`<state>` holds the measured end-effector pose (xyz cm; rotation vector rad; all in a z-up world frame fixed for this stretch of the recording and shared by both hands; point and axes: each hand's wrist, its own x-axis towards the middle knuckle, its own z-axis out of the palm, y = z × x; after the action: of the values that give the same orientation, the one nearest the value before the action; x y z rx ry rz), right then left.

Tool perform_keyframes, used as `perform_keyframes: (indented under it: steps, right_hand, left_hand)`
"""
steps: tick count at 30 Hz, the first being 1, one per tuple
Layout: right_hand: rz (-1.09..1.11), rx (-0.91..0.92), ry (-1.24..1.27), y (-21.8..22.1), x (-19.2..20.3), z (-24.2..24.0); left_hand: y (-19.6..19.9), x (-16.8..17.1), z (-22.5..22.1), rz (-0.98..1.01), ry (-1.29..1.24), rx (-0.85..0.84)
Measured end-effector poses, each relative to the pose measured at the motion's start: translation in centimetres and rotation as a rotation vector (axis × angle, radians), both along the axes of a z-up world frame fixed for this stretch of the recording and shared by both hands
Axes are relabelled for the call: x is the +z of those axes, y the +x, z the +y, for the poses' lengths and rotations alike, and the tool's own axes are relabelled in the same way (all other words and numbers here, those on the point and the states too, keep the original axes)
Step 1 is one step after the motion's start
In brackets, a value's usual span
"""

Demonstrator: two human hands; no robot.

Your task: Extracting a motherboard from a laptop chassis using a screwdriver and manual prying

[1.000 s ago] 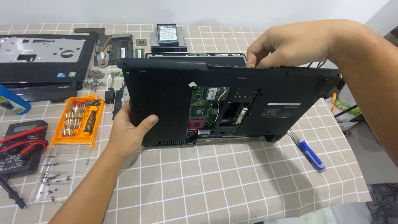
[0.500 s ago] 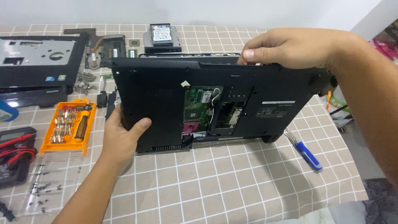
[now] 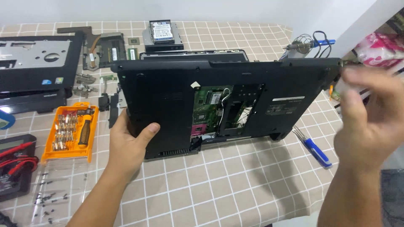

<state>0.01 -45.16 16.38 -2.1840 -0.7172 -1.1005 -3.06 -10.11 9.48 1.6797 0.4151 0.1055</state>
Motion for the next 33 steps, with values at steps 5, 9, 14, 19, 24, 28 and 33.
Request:
perform_keyframes:
  steps: [5, 9, 14, 19, 24, 28, 33]
  right_hand:
    - [0.341, -0.362, 0.43, -1.3, -6.7, -0.8]
    - [0.698, -0.229, 0.473, -0.8, -5.8, 2.3]
    - [0.907, -0.122, 0.614, 0.7, -7.6, 2.2]
    - [0.857, -0.203, 0.635, 0.3, -8.8, 0.8]
    - [0.924, -0.258, 0.616, -1.3, -8.3, -1.0]
    - [0.944, -0.255, 0.611, -2.2, -7.9, -1.1]
    - [1.021, -0.218, 0.678, -0.6, -8.2, -0.2]
  left_hand:
    - [-0.3, 0.7, -0.1, -0.06, -0.092, 0.014]
    - [-0.5, -0.4, -0.1, -0.111, -0.077, 0.009]
    - [-0.6, -1.1, 0.3, -0.232, -0.101, 0.001]
    - [-1.1, 1.3, -0.3, -0.126, -0.149, 0.012]
    - [-2.9, 3.4, -1.8, 0.003, -0.266, 0.064]
    - [-4.2, 4.1, -2.6, 0.127, -0.328, 0.127]
    - [-3.4, 3.0, -2.7, 0.145, -0.329, 0.128]
